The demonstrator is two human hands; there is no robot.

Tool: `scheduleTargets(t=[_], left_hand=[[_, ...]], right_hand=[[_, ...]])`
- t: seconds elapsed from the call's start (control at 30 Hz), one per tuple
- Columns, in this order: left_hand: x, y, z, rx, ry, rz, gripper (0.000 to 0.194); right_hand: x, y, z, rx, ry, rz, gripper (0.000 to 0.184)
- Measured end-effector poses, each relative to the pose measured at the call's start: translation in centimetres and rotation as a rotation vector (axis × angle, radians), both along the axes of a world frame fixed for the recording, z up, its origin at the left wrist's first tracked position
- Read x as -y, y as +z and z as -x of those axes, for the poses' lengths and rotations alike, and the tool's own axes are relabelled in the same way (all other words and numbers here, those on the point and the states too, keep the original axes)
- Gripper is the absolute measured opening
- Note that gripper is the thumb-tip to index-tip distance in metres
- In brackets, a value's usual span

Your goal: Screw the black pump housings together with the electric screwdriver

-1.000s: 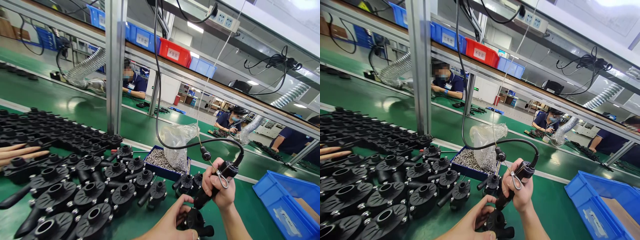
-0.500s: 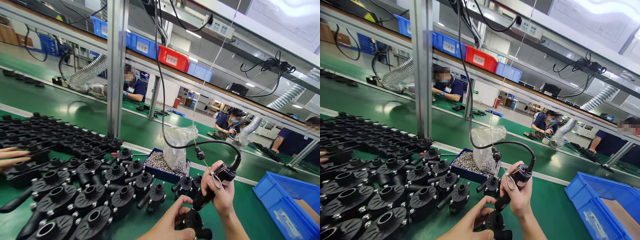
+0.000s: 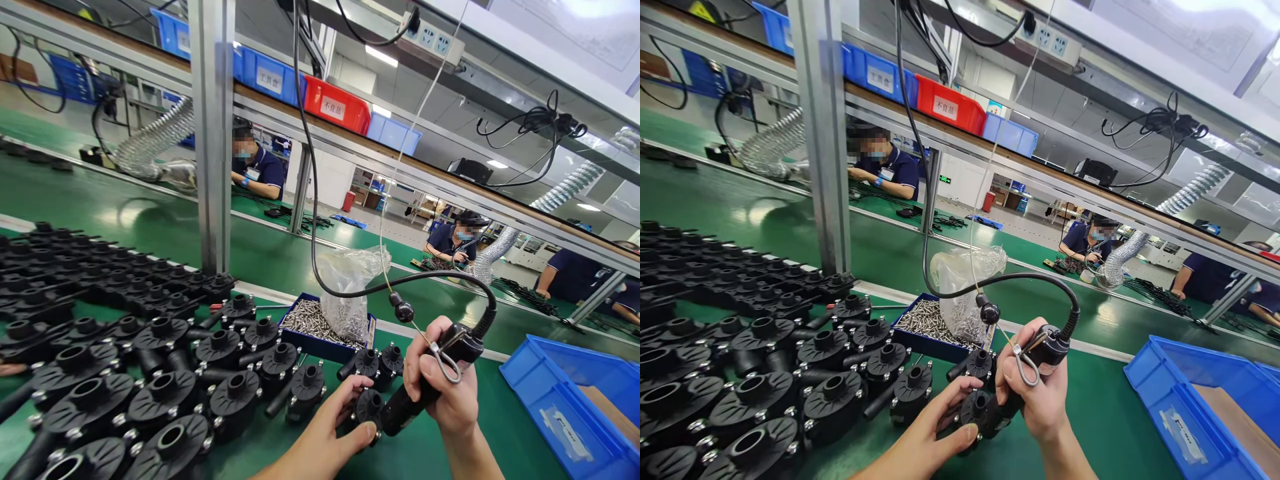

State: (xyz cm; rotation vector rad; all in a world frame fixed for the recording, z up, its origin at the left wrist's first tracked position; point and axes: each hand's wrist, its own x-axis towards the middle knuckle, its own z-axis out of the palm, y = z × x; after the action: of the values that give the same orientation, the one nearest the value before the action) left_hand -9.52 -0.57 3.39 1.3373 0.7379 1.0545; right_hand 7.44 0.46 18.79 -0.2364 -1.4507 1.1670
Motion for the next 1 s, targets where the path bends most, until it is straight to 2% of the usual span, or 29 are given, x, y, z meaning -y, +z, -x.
scheduleTargets(t=[0.3, 0.5, 0.67, 0.9, 1.0], left_hand=[[0.0, 0.4, 0.0, 0.033, -0.019, 0.012, 0.077], [-0.1, 0.4, -0.5, 0.132, -0.008, 0.002, 0.069], [0.1, 0.9, -0.6, 0.122, 0.007, 0.016, 0.065], [0.1, 1.0, -0.4, 0.117, 0.007, 0.019, 0.068], [0.1, 1.0, -0.2, 0.107, -0.002, 0.026, 0.069]], right_hand=[[0.2, -0.4, 0.2, 0.046, 0.032, 0.027, 0.028], [1.6, -1.3, 2.0, 0.060, -0.066, 0.024, 0.030], [1.5, -1.4, 2.2, 0.070, -0.114, 0.048, 0.031], [1.6, -1.5, 2.4, 0.028, -0.110, 0.070, 0.033], [1.3, -1.0, 2.3, 0.048, -0.048, 0.090, 0.035]])
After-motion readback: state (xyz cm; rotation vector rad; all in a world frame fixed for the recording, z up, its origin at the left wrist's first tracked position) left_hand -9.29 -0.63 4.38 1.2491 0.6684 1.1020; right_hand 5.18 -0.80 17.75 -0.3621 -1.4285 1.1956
